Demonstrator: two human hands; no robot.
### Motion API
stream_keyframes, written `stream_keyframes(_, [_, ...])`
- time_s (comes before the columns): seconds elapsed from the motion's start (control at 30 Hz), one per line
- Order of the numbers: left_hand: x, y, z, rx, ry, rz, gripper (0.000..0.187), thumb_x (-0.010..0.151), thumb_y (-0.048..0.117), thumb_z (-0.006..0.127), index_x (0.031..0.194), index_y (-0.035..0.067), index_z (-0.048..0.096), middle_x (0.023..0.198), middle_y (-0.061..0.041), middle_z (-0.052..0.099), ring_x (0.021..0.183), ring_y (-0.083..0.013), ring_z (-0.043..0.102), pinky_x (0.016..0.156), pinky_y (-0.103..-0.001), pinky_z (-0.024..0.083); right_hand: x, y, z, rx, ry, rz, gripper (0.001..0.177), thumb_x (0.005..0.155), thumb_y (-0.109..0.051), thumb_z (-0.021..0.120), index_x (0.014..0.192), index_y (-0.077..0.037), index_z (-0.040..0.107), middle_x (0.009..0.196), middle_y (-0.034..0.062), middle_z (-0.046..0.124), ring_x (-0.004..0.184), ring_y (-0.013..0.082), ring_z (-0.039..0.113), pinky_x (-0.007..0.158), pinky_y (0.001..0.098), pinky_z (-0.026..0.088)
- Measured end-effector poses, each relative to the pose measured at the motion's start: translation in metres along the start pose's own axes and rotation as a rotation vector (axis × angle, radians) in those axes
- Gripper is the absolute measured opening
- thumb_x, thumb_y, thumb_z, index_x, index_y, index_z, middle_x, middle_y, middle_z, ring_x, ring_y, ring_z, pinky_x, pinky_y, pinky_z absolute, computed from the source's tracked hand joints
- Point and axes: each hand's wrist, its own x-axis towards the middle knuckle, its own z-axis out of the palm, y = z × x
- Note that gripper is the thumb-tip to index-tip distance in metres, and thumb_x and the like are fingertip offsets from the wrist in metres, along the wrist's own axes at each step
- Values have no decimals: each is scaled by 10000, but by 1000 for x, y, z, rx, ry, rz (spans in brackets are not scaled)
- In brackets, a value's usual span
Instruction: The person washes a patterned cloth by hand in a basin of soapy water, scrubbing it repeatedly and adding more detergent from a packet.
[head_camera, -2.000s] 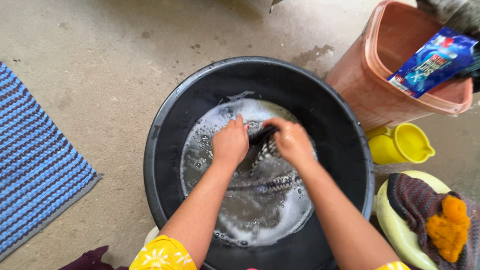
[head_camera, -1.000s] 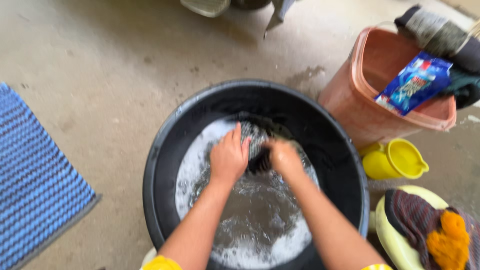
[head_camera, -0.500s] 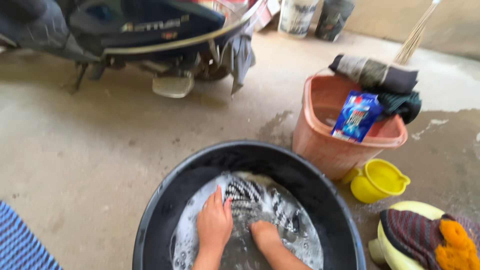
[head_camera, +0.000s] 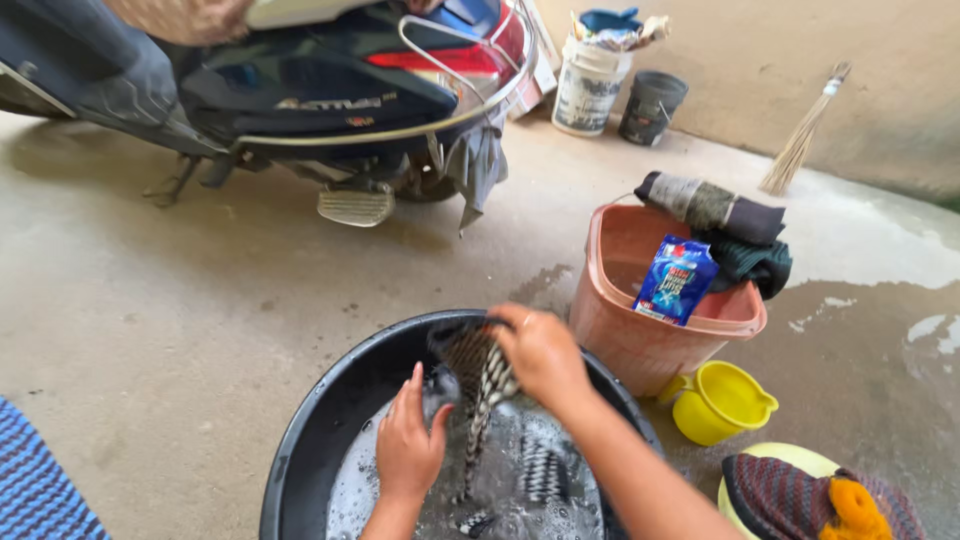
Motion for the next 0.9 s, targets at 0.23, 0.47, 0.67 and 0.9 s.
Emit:
stream_keyframes(0.23, [86, 67, -39, 15, -53, 182, 907, 788, 362, 765, 1534, 58, 349, 1349, -287, 594, 1178, -451, 592, 927, -495, 494, 45, -51, -94, 151, 273, -168, 235, 935, -132, 642, 1136, -32, 713, 1005, 187, 743, 922, 363, 735, 804, 399, 549])
stream_keyframes(0.47, [115, 62, -56, 184, -5, 224, 820, 909, 483, 690, 1509, 3, 404, 1359, -269, 602, 1244, -404, 588, 963, -464, 513, 40, -74, -127, 242, 317, -133, 233, 954, -123, 627, 1163, -46, 696, 1042, 174, 753, 962, 307, 760, 829, 339, 550])
stream_keyframes(0.67, [91, 32, -62, 328, -99, 151, 854, 889, 571, 645, 1492, 10, 419, 1335, -259, 606, 1253, -380, 580, 951, -462, 512, 1, -3, -31, 147, 205, -121, 238, 924, -124, 641, 1142, -58, 713, 1089, 207, 731, 1034, 387, 699, 870, 420, 539])
stream_keyframes(0.9, [71, 14, -73, 393, -145, 116, 804, 898, 552, 641, 1478, 26, 461, 1351, -218, 619, 1236, -354, 596, 951, -466, 516, -116, 124, 155, -84, -301, 145, 364, 833, -90, 647, 1139, -238, 778, 1019, 167, 747, 931, 352, 733, 862, 461, 566])
